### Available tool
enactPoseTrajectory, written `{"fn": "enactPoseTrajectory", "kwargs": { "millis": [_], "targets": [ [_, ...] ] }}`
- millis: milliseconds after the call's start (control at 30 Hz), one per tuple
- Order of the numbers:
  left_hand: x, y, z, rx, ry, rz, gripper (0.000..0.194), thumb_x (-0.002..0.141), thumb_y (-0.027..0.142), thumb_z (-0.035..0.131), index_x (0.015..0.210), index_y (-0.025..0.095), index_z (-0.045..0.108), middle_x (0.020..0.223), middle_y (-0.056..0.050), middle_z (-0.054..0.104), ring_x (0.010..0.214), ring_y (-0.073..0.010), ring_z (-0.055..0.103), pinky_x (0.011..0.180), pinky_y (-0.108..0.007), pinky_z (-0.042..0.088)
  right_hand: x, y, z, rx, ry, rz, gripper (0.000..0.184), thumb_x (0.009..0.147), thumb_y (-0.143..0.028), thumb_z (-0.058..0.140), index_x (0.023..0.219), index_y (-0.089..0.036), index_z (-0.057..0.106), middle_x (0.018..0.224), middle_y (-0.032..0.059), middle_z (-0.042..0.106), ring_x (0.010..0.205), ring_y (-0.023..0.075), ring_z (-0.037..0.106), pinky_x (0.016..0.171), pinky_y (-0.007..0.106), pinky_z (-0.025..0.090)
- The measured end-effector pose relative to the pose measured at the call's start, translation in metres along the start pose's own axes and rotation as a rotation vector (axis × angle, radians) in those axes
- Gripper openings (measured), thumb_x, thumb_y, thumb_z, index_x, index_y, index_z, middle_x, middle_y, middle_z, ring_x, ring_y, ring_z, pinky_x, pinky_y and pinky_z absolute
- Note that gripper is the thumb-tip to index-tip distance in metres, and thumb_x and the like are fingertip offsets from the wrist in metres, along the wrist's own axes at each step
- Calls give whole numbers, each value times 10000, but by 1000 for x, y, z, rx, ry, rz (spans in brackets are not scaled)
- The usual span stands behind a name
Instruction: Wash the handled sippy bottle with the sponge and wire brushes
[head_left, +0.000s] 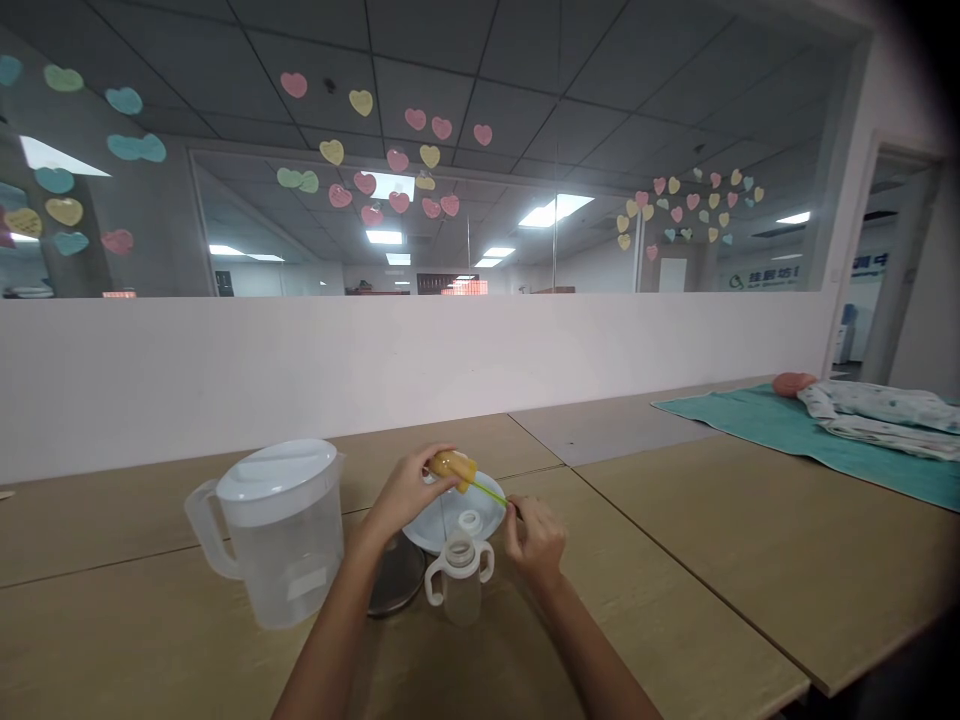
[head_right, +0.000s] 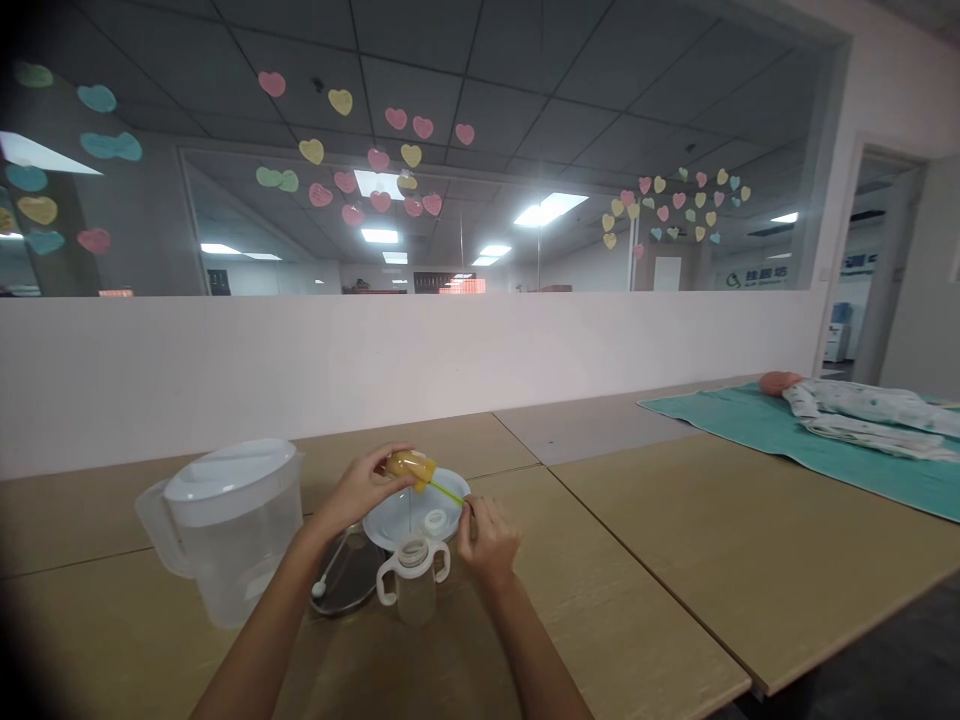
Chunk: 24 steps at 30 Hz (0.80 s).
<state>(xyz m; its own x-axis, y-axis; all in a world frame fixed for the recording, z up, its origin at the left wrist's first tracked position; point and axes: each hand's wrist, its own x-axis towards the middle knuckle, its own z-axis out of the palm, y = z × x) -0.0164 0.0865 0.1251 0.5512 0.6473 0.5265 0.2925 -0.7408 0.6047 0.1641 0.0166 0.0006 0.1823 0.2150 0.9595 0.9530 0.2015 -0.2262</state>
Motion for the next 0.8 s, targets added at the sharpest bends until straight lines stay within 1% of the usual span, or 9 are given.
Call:
{"fn": "enactPoseTrajectory", "kwargs": {
  "millis": [100,167,267,367,500,567,667,733,800],
  "targets": [
    [0,2,0,34,-15,56,337,673,208,621,1009,229,634,1221,-23,572,1136,-184,511,989,-298,388,0,0,1,-22,-13,0,235,885,-201,401,827,-156,625,704,43,622,663,131,544,613,223,359],
    [0,4,1,45,-16,62,305,668,171,607,966,223,643,1235,-27,561,1165,-187,493,1023,-311,362,-1,0,2,-33,-17,-5,253,893,-210,387,830,-155,625,705,44,622,663,126,549,614,219,359],
    [-1,8,2,24,-11,50,328,683,208,608,1010,228,624,1239,-29,557,1145,-189,506,956,-294,414,-4,2,3,-59,-5,17,293,915,-223,350,837,-150,623,694,43,622,642,112,561,591,205,351],
    [-1,11,3,0,-4,19,401,706,338,618,1094,244,588,1179,-22,596,1031,-176,561,809,-249,463,-8,6,6,-110,-8,76,338,938,-244,315,826,-152,620,659,32,614,585,103,547,539,205,317],
    [0,8,2,-19,-2,-68,486,713,522,573,1070,193,604,1002,-36,664,821,-155,603,657,-216,452,-12,10,9,-189,-31,63,378,953,-251,291,782,-160,616,593,20,581,545,106,511,525,219,284],
    [-2,5,1,15,-8,-125,494,739,590,493,905,152,649,804,-32,676,671,-141,596,566,-211,415,-12,10,9,-206,-20,9,382,954,-243,290,770,-158,614,582,21,571,544,109,499,531,221,278],
    [-4,2,-1,123,35,-208,575,788,631,352,615,144,602,482,-2,553,479,-127,532,492,-220,343,-11,7,7,-195,-13,-61,367,951,-226,302,761,-156,609,585,24,568,557,114,493,551,227,284],
    [-4,0,-4,170,85,-235,593,804,631,306,561,155,562,414,9,492,443,-127,515,487,-223,325,-10,6,7,-178,-10,-78,355,949,-216,310,761,-158,606,597,26,575,572,118,496,569,232,293],
    [-4,-2,-9,196,139,-243,590,811,631,287,611,158,576,459,3,532,454,-127,523,500,-225,336,-10,5,7,-169,-7,-69,347,949,-219,316,763,-159,603,606,26,579,578,120,497,575,236,296]
  ]
}}
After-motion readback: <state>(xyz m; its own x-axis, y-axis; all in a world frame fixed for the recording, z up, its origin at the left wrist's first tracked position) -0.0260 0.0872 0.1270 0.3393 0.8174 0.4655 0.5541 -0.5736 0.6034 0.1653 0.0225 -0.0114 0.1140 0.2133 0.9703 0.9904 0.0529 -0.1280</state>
